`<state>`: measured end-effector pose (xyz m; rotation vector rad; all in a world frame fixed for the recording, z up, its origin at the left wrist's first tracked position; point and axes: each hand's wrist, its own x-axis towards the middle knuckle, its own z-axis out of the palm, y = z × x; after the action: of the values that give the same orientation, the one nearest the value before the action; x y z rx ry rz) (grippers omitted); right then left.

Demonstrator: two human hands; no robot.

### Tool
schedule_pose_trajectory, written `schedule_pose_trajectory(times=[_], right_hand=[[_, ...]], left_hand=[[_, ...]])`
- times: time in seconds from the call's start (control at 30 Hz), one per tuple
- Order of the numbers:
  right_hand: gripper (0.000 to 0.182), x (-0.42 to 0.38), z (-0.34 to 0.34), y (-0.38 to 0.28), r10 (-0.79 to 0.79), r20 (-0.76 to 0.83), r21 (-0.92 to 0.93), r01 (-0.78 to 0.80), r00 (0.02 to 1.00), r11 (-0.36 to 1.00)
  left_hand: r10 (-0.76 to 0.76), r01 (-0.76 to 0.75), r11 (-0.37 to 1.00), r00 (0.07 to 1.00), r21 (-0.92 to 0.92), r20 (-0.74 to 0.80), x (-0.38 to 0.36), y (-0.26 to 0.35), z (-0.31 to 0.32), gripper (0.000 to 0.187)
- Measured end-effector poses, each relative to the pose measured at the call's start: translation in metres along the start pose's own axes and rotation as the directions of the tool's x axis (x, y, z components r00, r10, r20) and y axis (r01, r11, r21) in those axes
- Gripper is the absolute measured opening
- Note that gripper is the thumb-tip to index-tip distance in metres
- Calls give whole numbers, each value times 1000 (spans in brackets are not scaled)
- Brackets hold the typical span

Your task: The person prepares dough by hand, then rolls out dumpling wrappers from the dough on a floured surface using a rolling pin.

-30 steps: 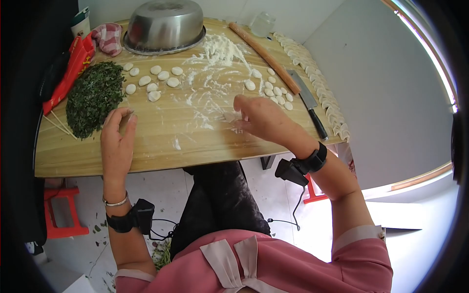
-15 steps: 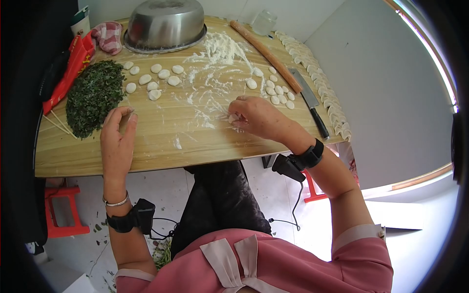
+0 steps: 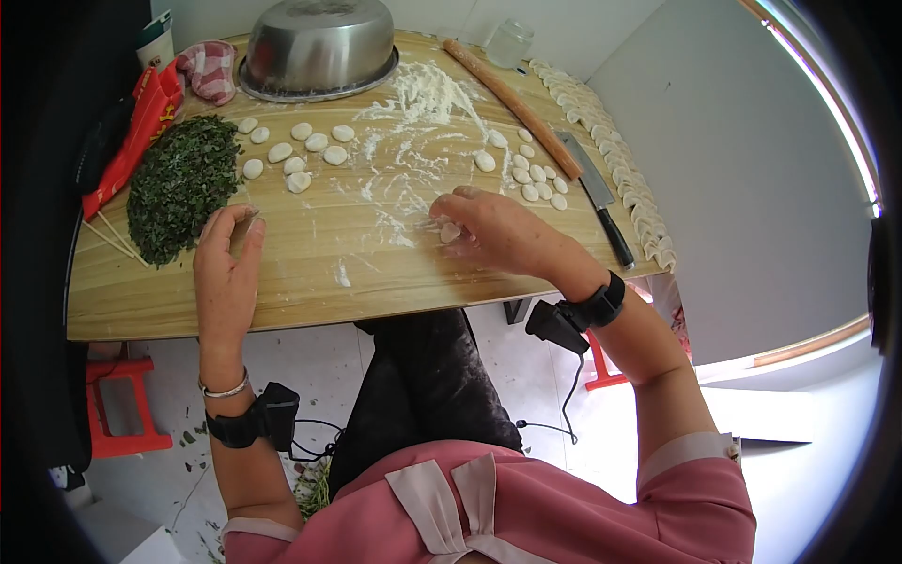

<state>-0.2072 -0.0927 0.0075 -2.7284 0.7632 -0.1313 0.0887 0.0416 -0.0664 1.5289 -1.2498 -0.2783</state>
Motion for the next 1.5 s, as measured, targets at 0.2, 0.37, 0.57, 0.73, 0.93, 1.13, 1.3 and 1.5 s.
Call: schedule_pose_trajectory(times=[0.2, 0.37, 0.57, 0.73, 0.93, 1.13, 1.3, 1.5], right_hand=[[24, 0, 14, 6, 76, -22, -53, -77, 997, 996], [22, -1, 12, 12, 40, -5, 3, -40, 999, 999], [21, -6, 1, 11, 24, 79, 3, -24, 997, 1000], [27, 7, -3, 14, 37, -22, 119, -34, 999, 992], [52, 42, 43, 25, -9, -210, -155, -24, 978, 988], [57, 40, 56, 28, 73, -205, -195, -113, 976, 974], [58, 48, 41, 47, 114, -73, 133, -104, 991, 986], [57, 34, 57, 27, 112, -175, -171, -142, 978, 975]], left_hand=[[-3, 3, 1000, 1000, -13, 0, 0, -1, 0, 24], [21, -21, 1000, 1000, 1, -6, -1, 0, 0, 23], [-1, 1, 1000, 1000, -13, -4, -1, 1, 0, 23], [9, -9, 1000, 1000, 3, -19, -1, 3, 1, 23], [-55, 56, 998, 997, -9, 50, 0, -2, -3, 23], [-19, 19, 1000, 1000, -17, -3, 0, 2, -1, 23], [-33, 33, 999, 999, -28, 8, 0, -1, -1, 24], [-18, 18, 1000, 1000, -9, 9, -1, -1, 0, 24]])
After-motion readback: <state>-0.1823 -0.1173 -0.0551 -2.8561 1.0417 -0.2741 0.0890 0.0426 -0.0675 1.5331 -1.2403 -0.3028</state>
